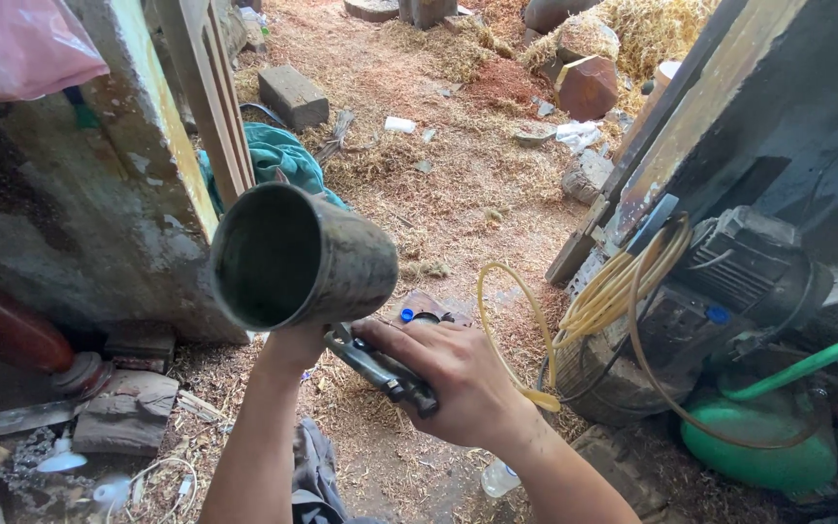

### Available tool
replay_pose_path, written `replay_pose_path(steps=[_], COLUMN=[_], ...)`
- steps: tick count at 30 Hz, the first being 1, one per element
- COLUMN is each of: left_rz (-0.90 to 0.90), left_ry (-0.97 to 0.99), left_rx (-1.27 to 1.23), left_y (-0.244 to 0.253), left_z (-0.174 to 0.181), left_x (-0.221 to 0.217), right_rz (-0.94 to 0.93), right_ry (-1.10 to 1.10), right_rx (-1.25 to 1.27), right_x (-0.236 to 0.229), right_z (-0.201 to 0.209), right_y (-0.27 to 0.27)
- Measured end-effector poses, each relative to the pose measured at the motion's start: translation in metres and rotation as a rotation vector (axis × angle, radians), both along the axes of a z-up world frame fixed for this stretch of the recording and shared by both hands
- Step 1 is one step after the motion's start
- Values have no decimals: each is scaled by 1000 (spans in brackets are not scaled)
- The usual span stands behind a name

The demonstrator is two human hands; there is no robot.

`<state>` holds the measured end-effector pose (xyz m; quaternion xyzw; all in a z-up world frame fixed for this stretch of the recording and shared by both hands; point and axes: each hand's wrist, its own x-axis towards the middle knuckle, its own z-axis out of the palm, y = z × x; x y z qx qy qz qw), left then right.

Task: Disassemble, clean with a cloth and liquid, and reassemble a pneumatic paint spray gun.

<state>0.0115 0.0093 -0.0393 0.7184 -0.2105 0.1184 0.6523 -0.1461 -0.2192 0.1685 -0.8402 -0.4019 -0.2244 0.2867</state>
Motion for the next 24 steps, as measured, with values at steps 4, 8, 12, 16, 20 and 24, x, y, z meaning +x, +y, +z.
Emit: replay_pose_path(steps=[4,8,12,16,20,24], left_rz=[-137,-404,-634,-580,-509,-461], left_ry=[-71,98,406,273,100,-11], left_rx=[-320,-774,-1216,-1038,-810,-662], left_y=[-4,-7,-12,-9,-6,-9], left_z=[3,8,11,-13,-44,-53], left_x=[-1,6,11,16,25,27], right_rz=[9,-16,-43,-9,-30,-27], right_ry=[44,-9,-83,-49,-27,21], right_rx=[-11,-62,-61,-67,-84,-111], right_x=[0,4,6,6,2,3], right_z=[0,1,-2,-7,-3,1], right_y=[-3,-6,-10,-14,-15,-18])
